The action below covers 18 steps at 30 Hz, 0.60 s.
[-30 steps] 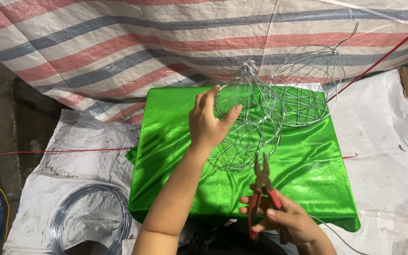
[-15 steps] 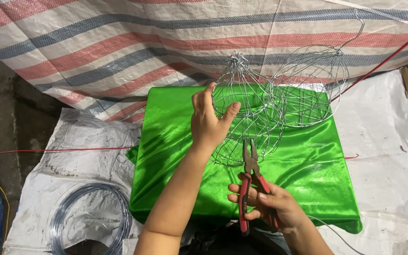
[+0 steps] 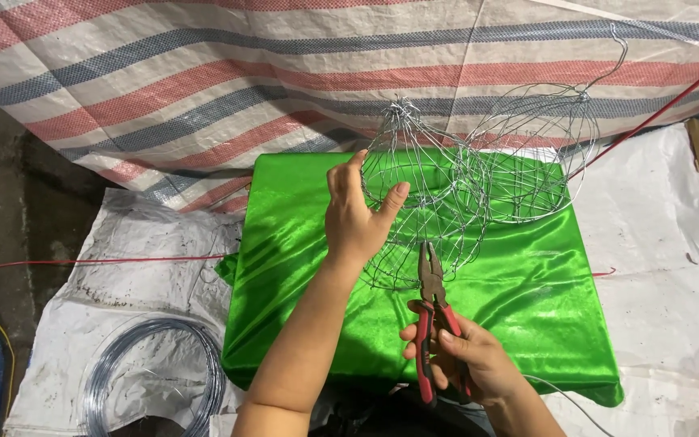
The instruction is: Connecting pieces of wire mesh together by twisting thin wire with pliers to form a structure.
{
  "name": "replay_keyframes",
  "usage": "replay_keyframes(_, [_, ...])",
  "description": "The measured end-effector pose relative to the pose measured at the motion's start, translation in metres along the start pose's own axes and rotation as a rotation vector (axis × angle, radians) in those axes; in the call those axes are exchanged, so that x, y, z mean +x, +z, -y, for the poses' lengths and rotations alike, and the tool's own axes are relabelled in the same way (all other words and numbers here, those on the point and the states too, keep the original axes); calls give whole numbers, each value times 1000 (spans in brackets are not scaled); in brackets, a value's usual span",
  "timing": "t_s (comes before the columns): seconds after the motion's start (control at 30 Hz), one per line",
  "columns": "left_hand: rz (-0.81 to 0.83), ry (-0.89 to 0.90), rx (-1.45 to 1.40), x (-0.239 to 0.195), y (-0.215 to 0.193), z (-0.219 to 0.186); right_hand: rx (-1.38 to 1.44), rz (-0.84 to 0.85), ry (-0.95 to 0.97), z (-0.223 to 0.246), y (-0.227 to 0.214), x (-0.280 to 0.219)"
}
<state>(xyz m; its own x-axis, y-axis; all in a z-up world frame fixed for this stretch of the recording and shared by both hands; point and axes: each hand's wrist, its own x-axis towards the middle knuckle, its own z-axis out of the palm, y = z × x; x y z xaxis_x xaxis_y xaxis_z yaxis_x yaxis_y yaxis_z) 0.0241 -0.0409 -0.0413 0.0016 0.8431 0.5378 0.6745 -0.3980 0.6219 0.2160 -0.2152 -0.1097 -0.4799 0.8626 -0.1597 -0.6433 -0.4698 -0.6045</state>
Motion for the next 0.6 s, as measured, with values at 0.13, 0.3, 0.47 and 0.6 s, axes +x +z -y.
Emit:
replay_keyframes(0.13, [-11,5,3,0,0,0,-39,-35,7,1,3,1])
replay_keyframes(0.3, [47,-57,1,2,-3,-1,7,-79,10,2,10,2])
replay_keyframes(0.47, [65,-67,-9,4,-7,0,-18,-43,7,3,5,0])
replay_keyframes(0.6, [57,-61,-20,3,-7,1,-70,-39,1,5,4,1])
